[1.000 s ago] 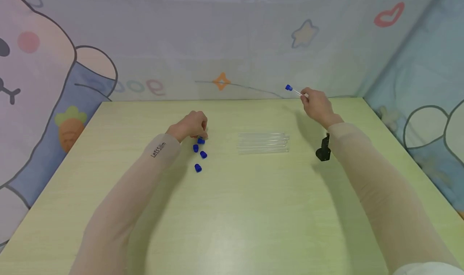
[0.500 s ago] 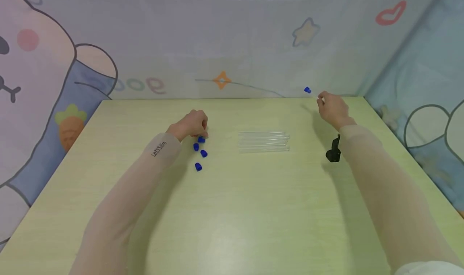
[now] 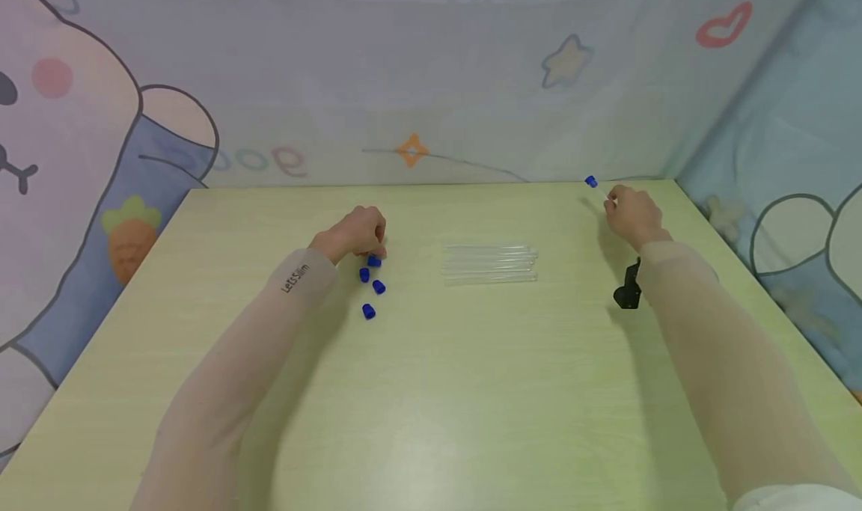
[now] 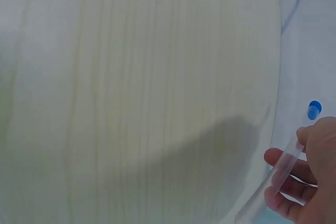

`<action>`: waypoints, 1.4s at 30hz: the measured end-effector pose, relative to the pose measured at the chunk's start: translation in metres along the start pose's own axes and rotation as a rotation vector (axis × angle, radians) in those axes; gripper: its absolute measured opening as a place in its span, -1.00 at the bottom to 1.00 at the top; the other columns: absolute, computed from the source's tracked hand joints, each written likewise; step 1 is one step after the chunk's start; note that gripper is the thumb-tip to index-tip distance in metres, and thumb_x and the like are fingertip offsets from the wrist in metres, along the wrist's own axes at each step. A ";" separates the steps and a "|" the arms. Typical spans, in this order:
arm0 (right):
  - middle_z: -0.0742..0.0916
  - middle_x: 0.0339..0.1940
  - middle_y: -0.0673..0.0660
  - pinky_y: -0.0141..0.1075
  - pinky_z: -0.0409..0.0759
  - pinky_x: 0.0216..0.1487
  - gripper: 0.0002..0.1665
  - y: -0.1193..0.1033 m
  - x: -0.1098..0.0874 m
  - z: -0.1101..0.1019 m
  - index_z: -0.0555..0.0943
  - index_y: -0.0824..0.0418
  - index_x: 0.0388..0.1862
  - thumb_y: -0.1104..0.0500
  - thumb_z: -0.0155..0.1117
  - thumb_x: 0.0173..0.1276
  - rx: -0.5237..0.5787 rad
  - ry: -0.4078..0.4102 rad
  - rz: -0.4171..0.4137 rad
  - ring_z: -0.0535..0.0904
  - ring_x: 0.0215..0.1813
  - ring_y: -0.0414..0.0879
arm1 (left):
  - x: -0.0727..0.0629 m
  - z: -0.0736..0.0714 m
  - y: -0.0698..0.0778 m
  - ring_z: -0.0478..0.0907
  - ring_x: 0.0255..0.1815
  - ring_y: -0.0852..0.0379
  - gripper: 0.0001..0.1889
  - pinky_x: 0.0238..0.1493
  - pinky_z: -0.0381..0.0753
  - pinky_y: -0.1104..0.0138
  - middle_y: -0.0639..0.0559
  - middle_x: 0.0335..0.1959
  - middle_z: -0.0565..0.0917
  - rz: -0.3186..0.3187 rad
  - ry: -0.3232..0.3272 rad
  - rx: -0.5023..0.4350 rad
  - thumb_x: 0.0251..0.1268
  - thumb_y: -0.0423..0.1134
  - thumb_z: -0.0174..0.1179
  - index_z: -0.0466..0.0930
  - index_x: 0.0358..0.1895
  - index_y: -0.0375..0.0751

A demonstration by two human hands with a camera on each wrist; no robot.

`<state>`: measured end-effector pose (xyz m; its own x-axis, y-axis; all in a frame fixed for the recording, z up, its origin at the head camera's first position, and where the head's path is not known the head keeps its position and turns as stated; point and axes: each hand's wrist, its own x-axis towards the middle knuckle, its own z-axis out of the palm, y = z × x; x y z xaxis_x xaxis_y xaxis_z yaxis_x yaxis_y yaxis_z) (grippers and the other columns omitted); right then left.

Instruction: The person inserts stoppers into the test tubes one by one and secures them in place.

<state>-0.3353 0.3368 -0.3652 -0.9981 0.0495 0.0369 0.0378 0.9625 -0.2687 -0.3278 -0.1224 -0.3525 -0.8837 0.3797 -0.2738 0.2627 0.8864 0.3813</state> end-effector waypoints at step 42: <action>0.58 -0.13 0.43 0.08 0.44 -0.21 -0.63 0.023 -0.007 0.008 0.47 0.45 -0.03 0.15 -0.12 0.49 -0.010 -0.121 0.053 0.47 -0.23 0.20 | 0.001 0.000 0.000 0.37 -0.62 0.19 -0.85 -0.43 0.39 0.39 0.00 -0.61 0.50 0.006 -0.003 -0.010 0.16 -0.35 0.34 0.56 -0.38 -0.34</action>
<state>-0.3282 0.3569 -0.3795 -0.9932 0.0683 -0.0938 0.0905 0.9619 -0.2579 -0.3292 -0.1225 -0.3527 -0.8810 0.3854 -0.2744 0.2637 0.8815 0.3917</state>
